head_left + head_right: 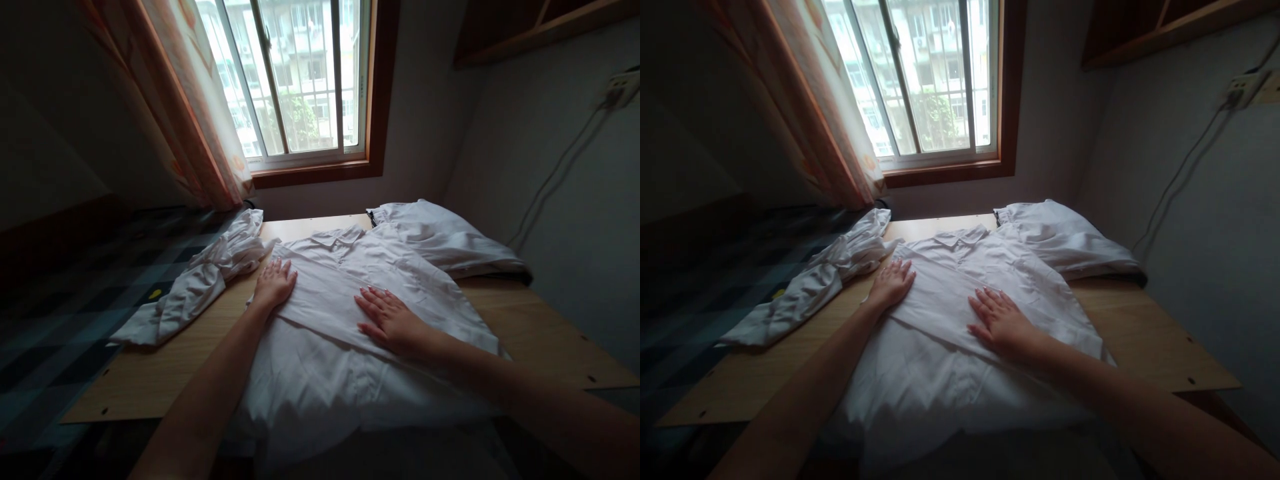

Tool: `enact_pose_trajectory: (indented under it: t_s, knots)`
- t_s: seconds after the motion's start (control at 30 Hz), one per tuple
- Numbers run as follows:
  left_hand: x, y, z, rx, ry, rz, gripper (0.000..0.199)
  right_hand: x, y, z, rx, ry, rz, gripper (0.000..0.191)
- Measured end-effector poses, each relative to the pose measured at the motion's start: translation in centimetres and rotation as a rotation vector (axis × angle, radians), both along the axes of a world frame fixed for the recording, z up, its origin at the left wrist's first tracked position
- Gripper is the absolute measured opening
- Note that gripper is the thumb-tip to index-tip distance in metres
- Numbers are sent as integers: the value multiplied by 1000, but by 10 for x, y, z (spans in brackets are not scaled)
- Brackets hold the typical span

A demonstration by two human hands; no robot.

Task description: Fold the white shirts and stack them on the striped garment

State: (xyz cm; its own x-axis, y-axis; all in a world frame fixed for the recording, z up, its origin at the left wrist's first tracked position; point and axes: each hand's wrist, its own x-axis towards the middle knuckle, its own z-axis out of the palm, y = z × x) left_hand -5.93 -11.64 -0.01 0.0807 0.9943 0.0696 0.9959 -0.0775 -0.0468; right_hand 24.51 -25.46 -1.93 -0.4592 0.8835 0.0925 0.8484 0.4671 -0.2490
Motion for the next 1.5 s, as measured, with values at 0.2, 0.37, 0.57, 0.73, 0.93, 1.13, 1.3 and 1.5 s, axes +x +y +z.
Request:
enact_pose_trajectory:
  t_s: [0.2, 0.37, 0.57, 0.73, 0.93, 1.13, 1.3, 1.5]
  knots:
    - [0, 0, 1, 5, 5, -4, 60, 29, -25, -8, 78, -9, -76, 65]
    - [-1, 0, 3, 6, -10, -3, 60, 52, -43, -17, 130, -29, -127, 62]
    - [0, -1, 4, -10, -6, 2, 61, 77, -66, -35, 225, -44, -233, 59]
    - [-1, -1, 3, -9, -7, 5, 61, 104, -80, -46, 248, -65, -221, 55]
    - [-1, -1, -1, 3, -21, 7, 60, 114, -96, -53, 353, -125, -321, 58]
    - [-1, 0, -3, 28, -28, 1, 59, 29, -85, 1, 402, -80, -326, 48]
    - [-1, -2, -3, 34, -30, -2, 59, -66, -33, 51, 64, -100, -136, 57]
    - [-1, -2, -3, 25, -34, 9, 60, -104, 40, 42, -42, -89, -120, 58]
